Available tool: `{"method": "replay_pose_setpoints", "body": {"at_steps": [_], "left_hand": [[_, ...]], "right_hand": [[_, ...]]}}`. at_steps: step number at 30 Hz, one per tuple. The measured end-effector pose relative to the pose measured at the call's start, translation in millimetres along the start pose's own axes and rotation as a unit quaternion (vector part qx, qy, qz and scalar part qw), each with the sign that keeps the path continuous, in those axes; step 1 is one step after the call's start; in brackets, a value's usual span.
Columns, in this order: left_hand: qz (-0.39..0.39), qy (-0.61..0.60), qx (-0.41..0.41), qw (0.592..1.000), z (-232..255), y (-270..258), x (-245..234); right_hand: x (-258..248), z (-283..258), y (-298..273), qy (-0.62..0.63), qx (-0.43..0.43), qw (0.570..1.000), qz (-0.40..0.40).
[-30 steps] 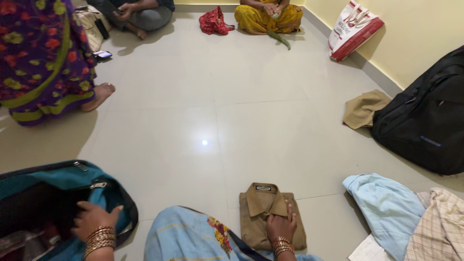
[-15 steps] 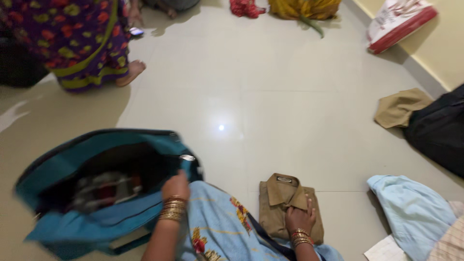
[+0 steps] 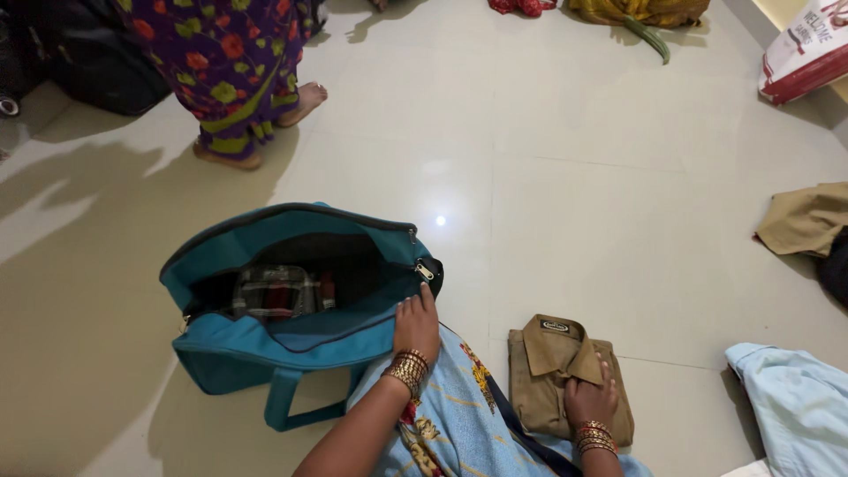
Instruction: The person folds a brown collared shirt on the floor and then places it into a blue bag.
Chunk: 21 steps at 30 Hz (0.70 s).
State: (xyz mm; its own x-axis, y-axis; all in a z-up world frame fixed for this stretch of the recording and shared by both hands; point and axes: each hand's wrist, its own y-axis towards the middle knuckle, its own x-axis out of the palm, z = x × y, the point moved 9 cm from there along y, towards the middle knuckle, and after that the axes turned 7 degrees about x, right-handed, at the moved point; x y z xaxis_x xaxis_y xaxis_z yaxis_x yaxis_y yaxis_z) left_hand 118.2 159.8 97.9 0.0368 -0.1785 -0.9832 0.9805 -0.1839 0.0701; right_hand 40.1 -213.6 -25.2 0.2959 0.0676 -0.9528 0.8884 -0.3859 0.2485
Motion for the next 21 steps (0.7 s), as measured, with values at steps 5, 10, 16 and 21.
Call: {"method": "replay_pose_setpoints", "body": {"at_steps": [5,10,16,21], "left_hand": [[0.032,-0.021,0.022,0.999,-5.4,26.4,17.6],[0.083,-0.044,0.055,0.994,-3.1,72.0,6.7],[0.088,-0.147,0.098,0.98,51.5,99.6,-17.0],[0.023,-0.236,0.185,0.954,125.6,67.1,-28.0]], "right_hand": [[-1.5,4.0,-3.2,-0.003,0.031,0.999,-0.013],[0.5,6.1,-4.6,-0.023,0.045,0.998,-0.037],[4.1,22.1,0.8,-0.024,0.078,0.995,-0.064],[5.8,56.3,15.0,-0.001,0.14,0.985,-0.098]]}}
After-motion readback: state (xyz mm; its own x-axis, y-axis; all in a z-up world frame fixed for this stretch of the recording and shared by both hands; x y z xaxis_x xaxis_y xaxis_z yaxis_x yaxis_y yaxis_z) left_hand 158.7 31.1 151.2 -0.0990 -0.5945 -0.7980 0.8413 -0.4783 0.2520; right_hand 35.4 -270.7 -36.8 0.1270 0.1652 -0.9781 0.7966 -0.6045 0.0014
